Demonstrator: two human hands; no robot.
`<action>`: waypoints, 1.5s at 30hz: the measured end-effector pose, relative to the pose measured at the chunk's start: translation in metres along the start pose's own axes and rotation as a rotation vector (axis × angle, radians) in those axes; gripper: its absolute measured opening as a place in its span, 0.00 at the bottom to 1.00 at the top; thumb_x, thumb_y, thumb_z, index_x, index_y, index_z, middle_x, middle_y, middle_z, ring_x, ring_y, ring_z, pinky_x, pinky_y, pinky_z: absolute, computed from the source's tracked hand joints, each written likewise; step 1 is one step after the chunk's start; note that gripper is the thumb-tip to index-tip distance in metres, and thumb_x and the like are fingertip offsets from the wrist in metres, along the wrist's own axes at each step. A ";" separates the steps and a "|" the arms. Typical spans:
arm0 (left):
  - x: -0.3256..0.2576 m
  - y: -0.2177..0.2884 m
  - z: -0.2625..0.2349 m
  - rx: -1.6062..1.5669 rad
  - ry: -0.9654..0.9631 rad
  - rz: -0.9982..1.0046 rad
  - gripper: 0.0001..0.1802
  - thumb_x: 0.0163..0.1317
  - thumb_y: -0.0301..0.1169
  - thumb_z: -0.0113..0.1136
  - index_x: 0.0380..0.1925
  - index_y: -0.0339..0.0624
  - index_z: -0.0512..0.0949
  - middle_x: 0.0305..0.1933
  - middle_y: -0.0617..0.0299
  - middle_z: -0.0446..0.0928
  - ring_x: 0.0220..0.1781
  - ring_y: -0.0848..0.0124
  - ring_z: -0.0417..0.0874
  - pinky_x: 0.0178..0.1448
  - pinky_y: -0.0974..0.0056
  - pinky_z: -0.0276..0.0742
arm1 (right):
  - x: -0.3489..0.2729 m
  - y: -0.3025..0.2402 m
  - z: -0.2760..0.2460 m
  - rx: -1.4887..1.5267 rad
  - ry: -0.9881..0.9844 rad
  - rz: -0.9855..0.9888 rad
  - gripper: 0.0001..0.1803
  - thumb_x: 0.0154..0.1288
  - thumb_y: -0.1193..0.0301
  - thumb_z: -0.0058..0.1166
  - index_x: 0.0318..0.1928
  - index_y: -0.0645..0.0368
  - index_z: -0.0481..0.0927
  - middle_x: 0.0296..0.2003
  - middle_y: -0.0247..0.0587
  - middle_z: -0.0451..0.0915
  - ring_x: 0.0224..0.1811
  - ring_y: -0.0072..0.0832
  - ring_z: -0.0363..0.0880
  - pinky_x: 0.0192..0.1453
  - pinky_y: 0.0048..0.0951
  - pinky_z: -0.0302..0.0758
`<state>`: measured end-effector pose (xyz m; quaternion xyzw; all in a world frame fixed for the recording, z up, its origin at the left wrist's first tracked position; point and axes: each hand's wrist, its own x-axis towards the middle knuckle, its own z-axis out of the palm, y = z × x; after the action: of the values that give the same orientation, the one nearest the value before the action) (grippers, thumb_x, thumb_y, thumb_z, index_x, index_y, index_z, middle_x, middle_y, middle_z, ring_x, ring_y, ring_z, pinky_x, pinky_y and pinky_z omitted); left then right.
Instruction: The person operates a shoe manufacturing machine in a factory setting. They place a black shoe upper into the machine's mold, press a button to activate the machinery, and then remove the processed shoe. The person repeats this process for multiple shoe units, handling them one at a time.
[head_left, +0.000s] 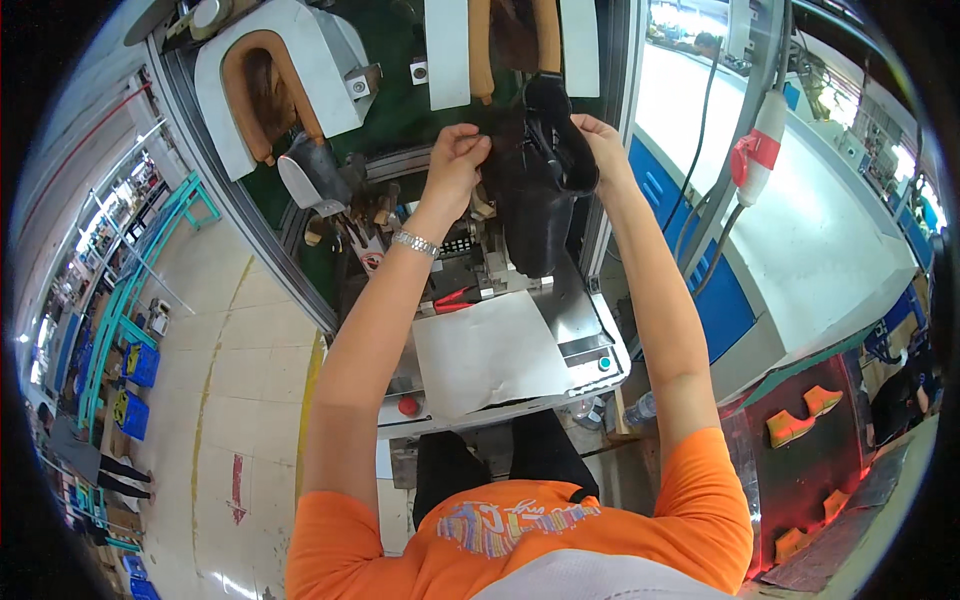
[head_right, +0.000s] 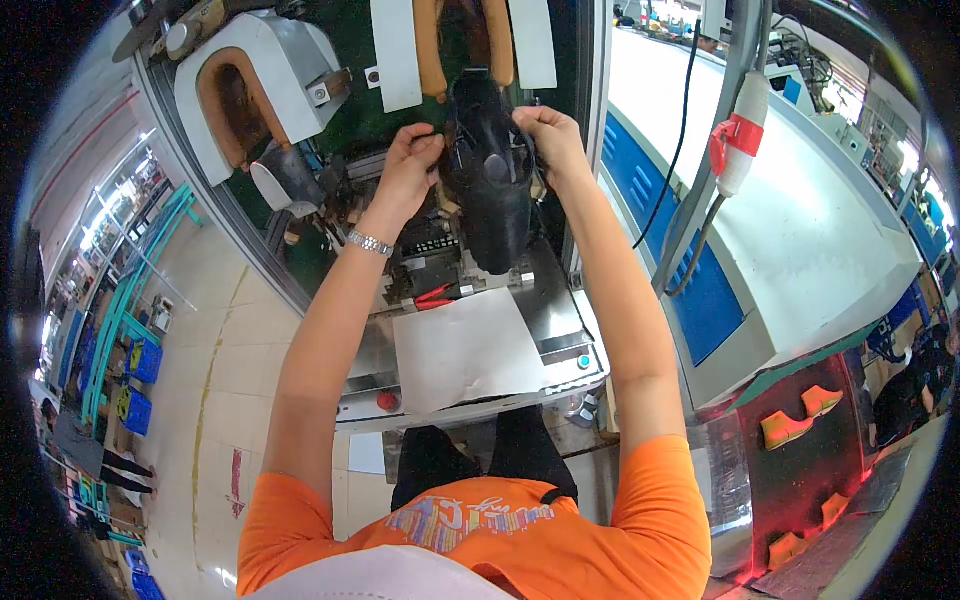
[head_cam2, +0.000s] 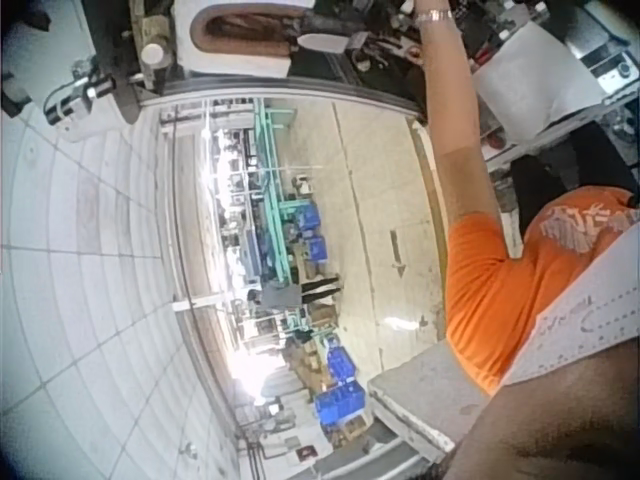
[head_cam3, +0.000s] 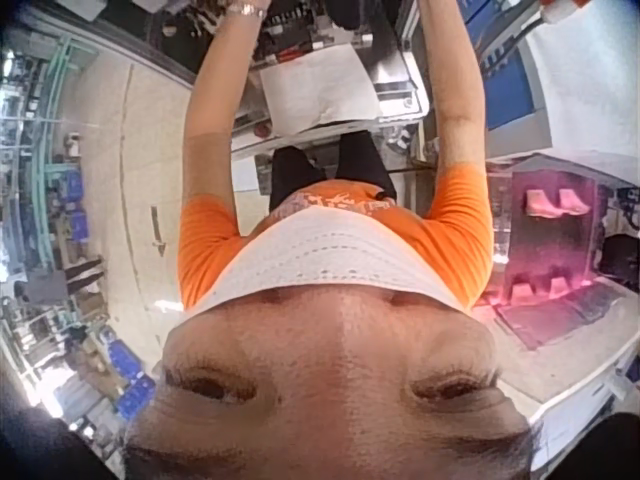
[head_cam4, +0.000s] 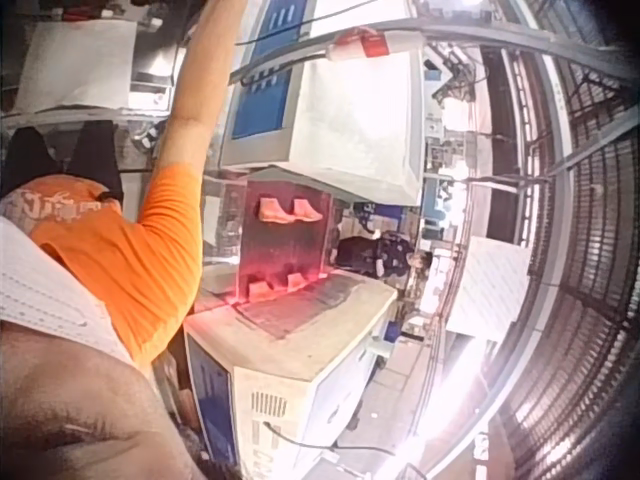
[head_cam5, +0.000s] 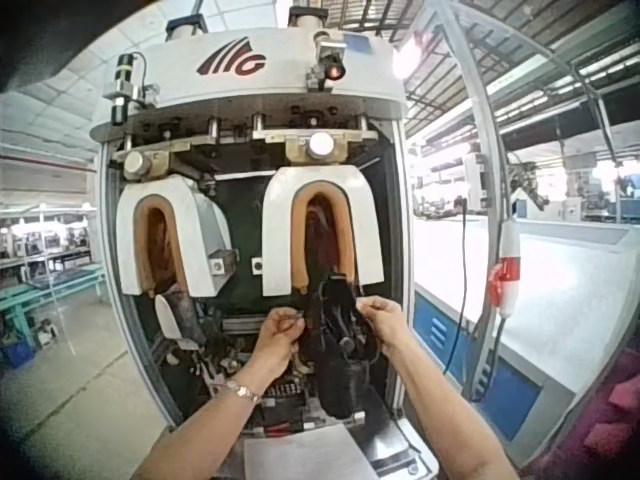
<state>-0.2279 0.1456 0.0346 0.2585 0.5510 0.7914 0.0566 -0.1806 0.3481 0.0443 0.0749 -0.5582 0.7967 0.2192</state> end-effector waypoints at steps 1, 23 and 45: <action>0.000 -0.003 -0.001 0.051 0.014 -0.008 0.11 0.61 0.26 0.54 0.42 0.49 0.67 0.35 0.70 0.74 0.34 0.80 0.71 0.34 0.72 0.65 | 0.002 0.004 -0.001 0.000 0.008 0.002 0.04 0.59 0.76 0.54 0.34 0.64 0.78 0.28 0.35 0.79 0.28 0.19 0.76 0.33 0.20 0.74; -0.155 0.002 0.054 0.969 -0.214 1.020 0.22 0.48 0.24 0.59 0.47 0.38 0.72 0.50 0.53 0.73 0.44 0.63 0.77 0.48 0.62 0.71 | -0.110 0.165 -0.031 0.794 -0.153 0.360 0.12 0.65 0.66 0.47 0.47 0.54 0.72 0.48 0.45 0.75 0.47 0.38 0.76 0.52 0.49 0.72; -0.157 -0.045 0.079 1.437 -0.062 0.476 0.37 0.50 0.25 0.53 0.64 0.51 0.56 0.65 0.58 0.56 0.48 0.56 0.68 0.48 0.52 0.65 | -0.110 0.178 -0.017 0.815 -0.057 0.321 0.13 0.63 0.67 0.48 0.47 0.55 0.72 0.45 0.45 0.75 0.45 0.37 0.76 0.49 0.45 0.73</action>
<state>-0.0646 0.1708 -0.0400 0.3658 0.8588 0.2209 -0.2826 -0.1577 0.2843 -0.1543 0.0894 -0.2087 0.9734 0.0296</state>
